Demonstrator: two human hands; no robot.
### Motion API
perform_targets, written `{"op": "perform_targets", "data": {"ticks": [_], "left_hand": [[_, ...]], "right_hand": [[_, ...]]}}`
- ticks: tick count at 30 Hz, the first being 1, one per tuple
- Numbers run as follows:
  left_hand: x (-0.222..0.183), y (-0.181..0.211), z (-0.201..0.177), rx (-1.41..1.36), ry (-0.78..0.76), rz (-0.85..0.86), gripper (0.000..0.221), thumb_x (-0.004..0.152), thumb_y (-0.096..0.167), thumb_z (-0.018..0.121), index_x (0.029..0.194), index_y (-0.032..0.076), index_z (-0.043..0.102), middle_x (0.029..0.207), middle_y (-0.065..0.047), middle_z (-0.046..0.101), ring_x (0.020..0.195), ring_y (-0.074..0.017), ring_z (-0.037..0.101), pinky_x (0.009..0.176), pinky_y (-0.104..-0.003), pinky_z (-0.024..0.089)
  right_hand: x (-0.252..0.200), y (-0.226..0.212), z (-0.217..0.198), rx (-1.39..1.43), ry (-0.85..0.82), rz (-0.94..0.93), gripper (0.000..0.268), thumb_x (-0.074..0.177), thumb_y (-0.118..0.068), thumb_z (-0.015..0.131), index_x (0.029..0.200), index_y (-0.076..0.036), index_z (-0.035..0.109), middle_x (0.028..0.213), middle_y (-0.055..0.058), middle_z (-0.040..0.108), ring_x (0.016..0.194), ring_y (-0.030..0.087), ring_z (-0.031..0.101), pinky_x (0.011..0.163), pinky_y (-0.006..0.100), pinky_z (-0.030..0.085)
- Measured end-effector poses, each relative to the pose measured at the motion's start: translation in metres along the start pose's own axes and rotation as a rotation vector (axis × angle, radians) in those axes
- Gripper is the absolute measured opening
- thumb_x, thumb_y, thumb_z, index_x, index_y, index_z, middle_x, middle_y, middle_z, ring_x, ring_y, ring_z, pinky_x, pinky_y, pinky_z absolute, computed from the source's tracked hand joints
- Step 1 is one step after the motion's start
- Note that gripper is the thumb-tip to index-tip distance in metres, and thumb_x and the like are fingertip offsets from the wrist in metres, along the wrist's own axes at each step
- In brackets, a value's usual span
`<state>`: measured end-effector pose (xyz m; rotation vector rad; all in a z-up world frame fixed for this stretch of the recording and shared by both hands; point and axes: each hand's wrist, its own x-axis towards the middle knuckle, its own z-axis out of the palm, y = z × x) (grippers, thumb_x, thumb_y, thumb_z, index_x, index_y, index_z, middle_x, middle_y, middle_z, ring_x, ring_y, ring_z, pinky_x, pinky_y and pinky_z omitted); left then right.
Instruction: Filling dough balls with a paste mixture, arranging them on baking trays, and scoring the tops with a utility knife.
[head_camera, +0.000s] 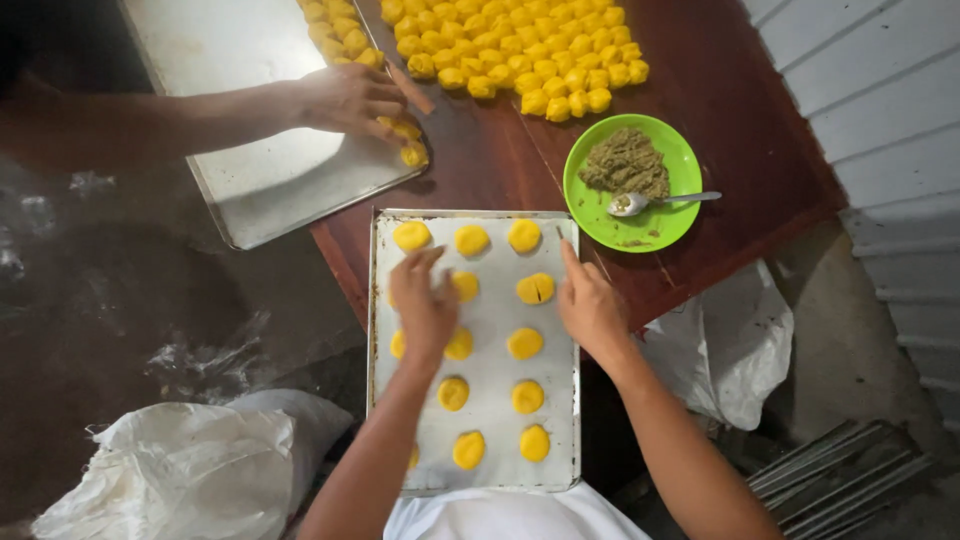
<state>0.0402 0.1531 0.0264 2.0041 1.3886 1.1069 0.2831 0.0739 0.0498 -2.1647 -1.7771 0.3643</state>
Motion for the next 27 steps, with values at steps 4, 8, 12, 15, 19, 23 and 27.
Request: {"op": "perform_targets", "data": {"ticks": [4, 8, 12, 15, 19, 23, 27], "left_hand": [[-0.007, 0.003, -0.026, 0.119, -0.146, 0.090, 0.030, 0.089, 0.008, 0.067, 0.119, 0.009, 0.071, 0.121, -0.019, 0.062, 0.117, -0.0401, 0.058, 0.103, -0.050, 0.044], [-0.040, 0.015, -0.026, 0.507, -0.672, 0.282, 0.079, 0.101, 0.059, 0.044, 0.159, 0.004, 0.035, 0.166, -0.020, 0.032, 0.156, -0.0337, 0.022, 0.122, -0.052, 0.021], [-0.018, 0.030, -0.022, 0.544, -0.780, 0.190, 0.084, 0.100, 0.069, 0.037, 0.157, 0.008, 0.038, 0.165, -0.017, 0.034, 0.156, -0.0317, 0.022, 0.124, -0.058, 0.012], [0.019, 0.041, 0.004, 0.389, -0.408, 0.226, 0.044, 0.091, 0.040, 0.070, 0.131, 0.021, 0.066, 0.144, -0.012, 0.054, 0.140, -0.0331, 0.045, 0.112, -0.054, 0.032], [0.053, 0.024, 0.066, 0.360, -0.231, 0.188, 0.037, 0.081, 0.038, 0.081, 0.117, 0.033, 0.073, 0.138, -0.006, 0.057, 0.139, -0.0317, 0.043, 0.110, -0.051, 0.032], [0.059, 0.011, 0.087, 0.420, -0.267, 0.135, 0.030, 0.079, 0.044, 0.083, 0.107, 0.037, 0.077, 0.132, -0.003, 0.060, 0.142, -0.0301, 0.042, 0.112, -0.051, 0.031], [0.061, 0.007, 0.086, 0.433, -0.266, 0.128, 0.029, 0.080, 0.048, 0.081, 0.107, 0.039, 0.077, 0.129, -0.002, 0.061, 0.140, -0.0297, 0.042, 0.111, -0.050, 0.031]], "right_hand": [[-0.002, 0.008, 0.003, -0.038, 0.146, -0.040, 0.062, 0.091, -0.012, 0.058, 0.153, -0.018, 0.054, 0.091, 0.012, 0.061, 0.082, 0.034, 0.069, 0.067, 0.042, 0.059], [-0.006, -0.005, 0.008, -0.014, 0.153, -0.063, 0.061, 0.089, -0.011, 0.060, 0.150, -0.016, 0.057, 0.092, 0.014, 0.063, 0.080, 0.035, 0.069, 0.066, 0.042, 0.060], [-0.003, -0.007, 0.017, 0.011, 0.110, -0.072, 0.062, 0.088, -0.012, 0.060, 0.150, -0.017, 0.056, 0.093, 0.012, 0.063, 0.080, 0.035, 0.071, 0.063, 0.044, 0.059], [0.003, -0.012, 0.017, 0.001, 0.028, -0.040, 0.059, 0.091, -0.013, 0.056, 0.150, -0.013, 0.054, 0.092, 0.017, 0.062, 0.074, 0.042, 0.070, 0.061, 0.048, 0.059], [0.011, -0.010, 0.026, -0.040, -0.018, -0.065, 0.064, 0.089, -0.013, 0.055, 0.153, -0.012, 0.049, 0.092, 0.016, 0.060, 0.072, 0.042, 0.071, 0.058, 0.048, 0.059], [0.027, -0.007, 0.039, -0.081, -0.020, -0.071, 0.062, 0.089, -0.012, 0.054, 0.151, -0.013, 0.051, 0.088, 0.013, 0.060, 0.070, 0.040, 0.072, 0.054, 0.047, 0.059], [0.010, -0.012, 0.021, -0.058, -0.104, -0.082, 0.062, 0.090, -0.011, 0.053, 0.151, -0.009, 0.049, 0.087, 0.017, 0.062, 0.072, 0.043, 0.072, 0.057, 0.049, 0.060]]}}
